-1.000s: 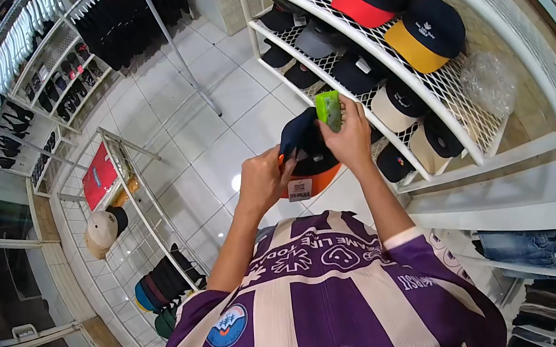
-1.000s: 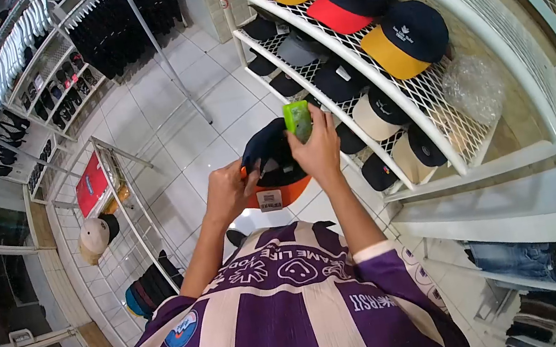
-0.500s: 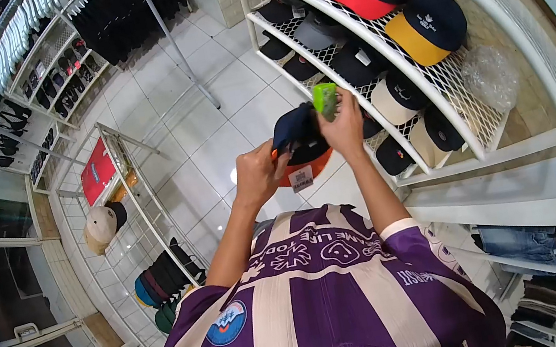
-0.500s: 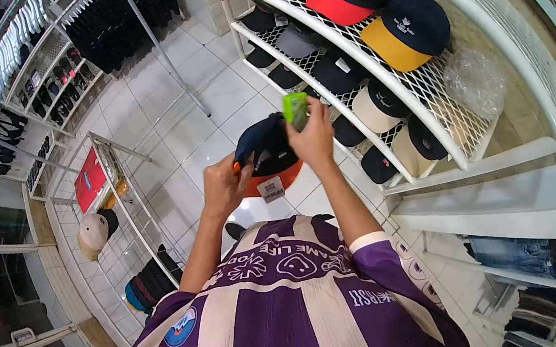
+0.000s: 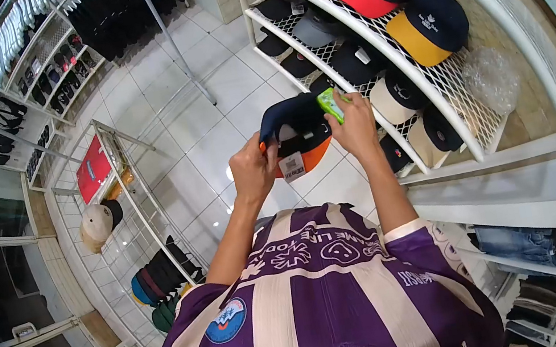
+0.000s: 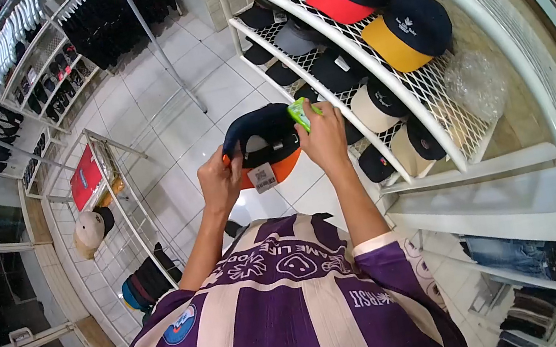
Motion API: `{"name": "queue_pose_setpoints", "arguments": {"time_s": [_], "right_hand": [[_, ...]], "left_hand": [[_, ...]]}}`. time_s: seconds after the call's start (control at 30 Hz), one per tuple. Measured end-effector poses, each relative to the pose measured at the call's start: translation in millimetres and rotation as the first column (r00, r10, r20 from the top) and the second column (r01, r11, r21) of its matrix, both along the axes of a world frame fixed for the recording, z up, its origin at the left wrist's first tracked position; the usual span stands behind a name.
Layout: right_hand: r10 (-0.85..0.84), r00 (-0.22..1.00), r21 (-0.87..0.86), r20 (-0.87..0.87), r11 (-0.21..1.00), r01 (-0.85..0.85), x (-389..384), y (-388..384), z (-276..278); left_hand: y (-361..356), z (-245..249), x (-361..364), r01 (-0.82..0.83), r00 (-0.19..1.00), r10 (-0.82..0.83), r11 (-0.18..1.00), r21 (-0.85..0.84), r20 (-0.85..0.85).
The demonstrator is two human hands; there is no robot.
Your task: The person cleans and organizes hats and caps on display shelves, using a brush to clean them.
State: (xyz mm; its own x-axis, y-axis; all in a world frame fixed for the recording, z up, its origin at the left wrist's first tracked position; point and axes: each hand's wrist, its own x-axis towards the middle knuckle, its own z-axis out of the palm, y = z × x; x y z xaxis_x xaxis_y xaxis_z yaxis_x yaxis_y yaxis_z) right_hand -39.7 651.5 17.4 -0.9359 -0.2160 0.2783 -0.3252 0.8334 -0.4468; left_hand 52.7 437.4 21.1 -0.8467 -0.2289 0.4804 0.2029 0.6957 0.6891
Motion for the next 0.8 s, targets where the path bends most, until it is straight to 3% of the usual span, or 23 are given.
{"name": "queue_pose_setpoints", "arguments": {"time_s": [0.03,0.1,0.17,0.27,0.3,0.37,0.43,0.5,0.57,0.63,0.7,0.8], "right_hand": [[0.002,1.0,0.001,-0.002,1.0,-0.002,4,-3,10],[0.068,0.98,-0.12,-0.188,0.989,-0.092,24,-12,26],[0.279,0.957,-0.12,-0.079,0.951,-0.287,33,-13,17],[0.009,1.0,0.058,0.024,0.998,-0.011,6,13,-18],[-0.057,0.998,0.054,-0.026,0.997,0.059,3,17,-9],[-0.086,0.988,-0.125,-0.125,0.99,0.071,7,14,3],[0.125,0.982,-0.163,-0.143,0.976,-0.148,25,0,21],[0.322,0.945,-0.147,-0.052,0.934,-0.326,30,-5,7],[0.106,0.994,-0.095,0.008,0.99,-0.105,6,12,-21],[-0.084,0.995,-0.044,-0.058,0.996,0.081,-1,22,-14],[-0.005,0.993,-0.251,-0.117,0.968,-0.024,4,23,7],[0.409,0.912,-0.304,-0.008,0.868,-0.392,18,9,34]], "left_hand": [[-1,0,-2,-0.002,1.0,0.002,1.0,0.001,-0.002],[-4,1,-1,-0.002,0.997,0.006,0.999,-0.048,0.072],[-3,7,-1,-0.013,0.997,0.014,1.0,-0.008,0.069],[-4,-4,-2,-0.024,0.997,0.021,0.999,0.039,0.081],[-4,-6,-5,-0.038,0.995,0.034,0.998,0.043,0.097],[-5,-6,-10,-0.05,0.997,0.047,0.998,0.048,0.063],[-4,-6,-1,-0.053,0.997,0.049,0.997,0.051,0.066],[2,2,-4,0.057,0.992,-0.071,0.989,0.135,0.105],[3,-3,-9,0.111,0.993,-0.117,0.982,0.151,0.033],[-2,-7,-9,0.072,0.975,-0.09,0.992,0.1,0.201],[-4,-7,-10,0.046,0.966,-0.073,0.992,0.114,0.247],[-3,-5,-11,0.016,0.937,-0.075,0.985,0.172,0.342]]}}
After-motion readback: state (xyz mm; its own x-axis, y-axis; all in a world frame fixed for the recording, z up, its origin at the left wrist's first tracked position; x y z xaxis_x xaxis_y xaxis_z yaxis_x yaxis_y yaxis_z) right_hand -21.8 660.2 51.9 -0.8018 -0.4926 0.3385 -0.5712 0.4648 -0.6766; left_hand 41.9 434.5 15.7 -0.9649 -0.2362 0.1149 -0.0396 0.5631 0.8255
